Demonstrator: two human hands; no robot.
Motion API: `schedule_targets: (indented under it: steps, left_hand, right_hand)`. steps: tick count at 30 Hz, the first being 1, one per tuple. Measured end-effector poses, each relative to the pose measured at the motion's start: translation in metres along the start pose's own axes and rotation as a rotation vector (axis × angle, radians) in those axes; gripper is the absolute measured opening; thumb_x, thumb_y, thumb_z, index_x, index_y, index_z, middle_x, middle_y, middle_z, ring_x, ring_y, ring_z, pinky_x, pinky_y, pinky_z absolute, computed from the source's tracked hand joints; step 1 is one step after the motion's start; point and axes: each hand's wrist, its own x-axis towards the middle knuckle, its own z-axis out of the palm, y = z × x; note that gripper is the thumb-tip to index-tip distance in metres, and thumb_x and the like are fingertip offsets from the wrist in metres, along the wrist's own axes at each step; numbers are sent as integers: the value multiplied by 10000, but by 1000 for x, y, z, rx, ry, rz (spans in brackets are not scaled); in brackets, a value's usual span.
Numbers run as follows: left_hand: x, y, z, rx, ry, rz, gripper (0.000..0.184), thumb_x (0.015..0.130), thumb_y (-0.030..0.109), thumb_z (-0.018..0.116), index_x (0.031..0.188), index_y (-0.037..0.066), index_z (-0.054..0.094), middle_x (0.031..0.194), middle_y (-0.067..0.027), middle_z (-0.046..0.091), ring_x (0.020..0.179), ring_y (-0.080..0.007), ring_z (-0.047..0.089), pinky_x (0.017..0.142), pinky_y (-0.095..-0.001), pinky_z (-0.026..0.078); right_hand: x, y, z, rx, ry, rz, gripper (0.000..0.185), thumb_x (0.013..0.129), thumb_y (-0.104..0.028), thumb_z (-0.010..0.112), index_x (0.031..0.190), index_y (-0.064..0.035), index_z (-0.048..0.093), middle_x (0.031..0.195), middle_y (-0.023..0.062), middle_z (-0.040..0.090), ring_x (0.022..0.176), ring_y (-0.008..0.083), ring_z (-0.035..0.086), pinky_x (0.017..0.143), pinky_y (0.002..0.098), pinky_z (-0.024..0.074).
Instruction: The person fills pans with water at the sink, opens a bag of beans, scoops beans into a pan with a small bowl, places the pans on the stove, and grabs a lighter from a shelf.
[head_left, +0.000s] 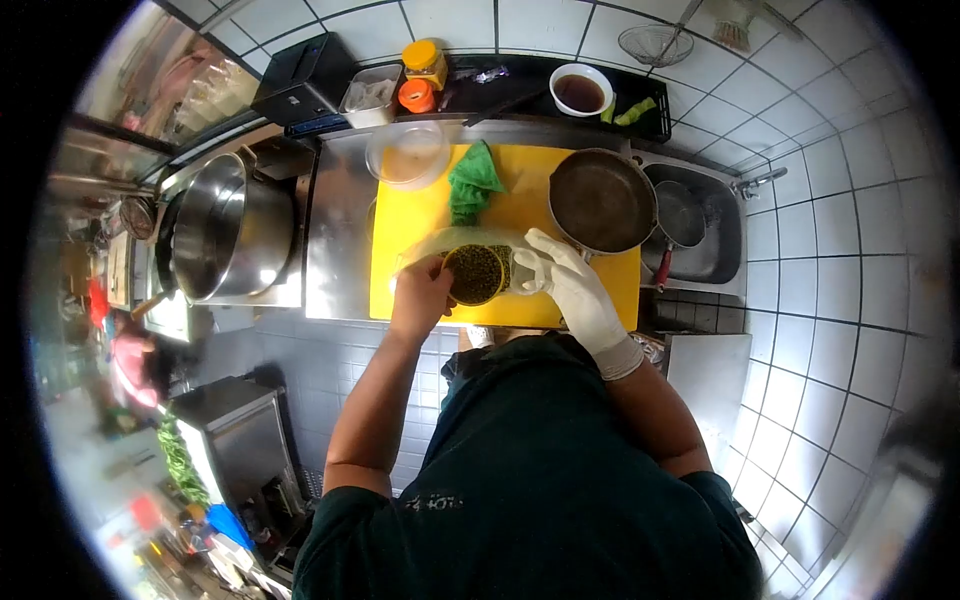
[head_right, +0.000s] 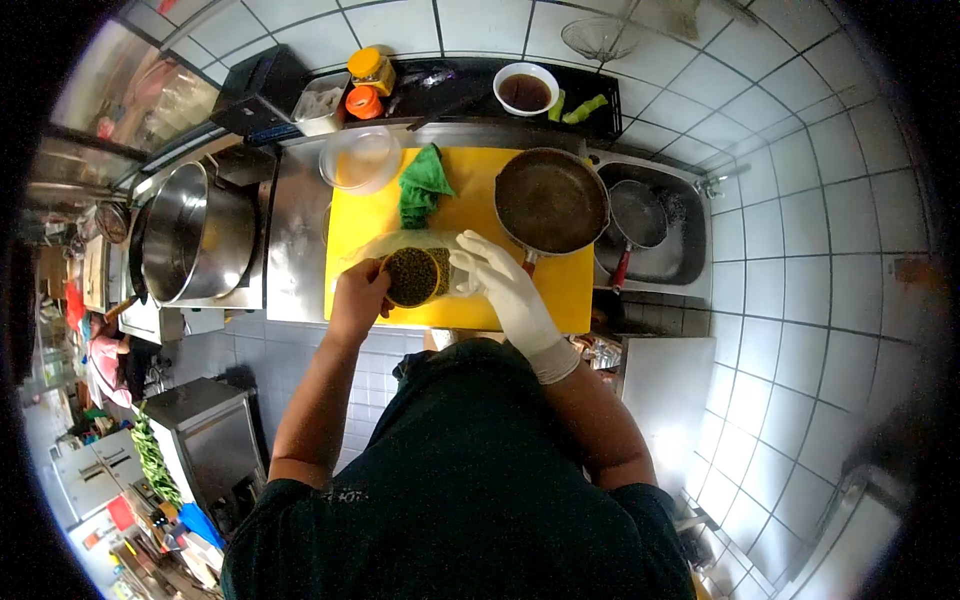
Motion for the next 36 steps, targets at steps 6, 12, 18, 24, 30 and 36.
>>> schedule_targets:
  steps: [6, 12, 18, 24, 30, 36]
  left_hand:
    - [10, 48, -1, -5, -12, 54, 187, 988, 64, 561, 1015, -80, 677, 720, -96, 656, 523, -138, 603, 477, -280, 481]
    - [56, 87, 43, -27, -76, 156, 178, 977, 81, 572, 1028, -59, 669, 749, -95, 655, 516, -135, 599, 470, -287, 493]
    - [116, 97, 117, -86, -122, 16, 229, 927, 116, 633, 1088, -42, 670, 751, -96, 658, 544, -155, 615, 501, -291, 501]
    - [166, 76, 166, -92, -233, 10, 223, 949, 93, 609, 1127, -33, 652, 753, -81, 634, 547, -159, 590, 490, -304, 469]
    - [175, 82, 182, -24, -208, -5, 182, 927, 91, 615, 1064, -21, 659, 752, -90, 648, 553, -159, 620, 501, -300, 503]
    - [175, 85, 188, 89, -136, 126, 174, 922, 107, 618, 1052, -3, 652, 810, -122, 667, 615, -216, 654, 561, -350, 537]
  right_hand:
    - [-7, 29, -31, -5, -17, -130, 548, 1082, -215, 436, 1537, 75, 339, 1554, 186, 430, 1390, 274, 482, 1056, 379, 466]
    - [-17, 6, -19, -39, 91, 228, 514, 1012, -227, 600, 1448, 27, 501, 1413, 136, 578, 1214, 200, 587, 1010, 326, 475]
    - [-18, 8, -25, -365, 74, 222, 613, 937, -255, 713, 1435, 39, 511, 1264, 165, 657, 1117, 211, 631, 973, 321, 499]
    - [-12, 27, -42, -404, 54, 217, 627, 900, -243, 729, 1427, 24, 517, 1243, 185, 676, 1095, 240, 662, 949, 337, 523]
    - [-16, 9, -42, -524, 18, 281, 574, 903, -299, 731, 1360, 8, 569, 1128, 150, 694, 1030, 215, 648, 935, 322, 506]
    - [-14, 14, -45, -551, -2, 235, 599, 911, -326, 721, 1382, 7, 559, 1165, 175, 703, 1058, 222, 662, 952, 324, 507]
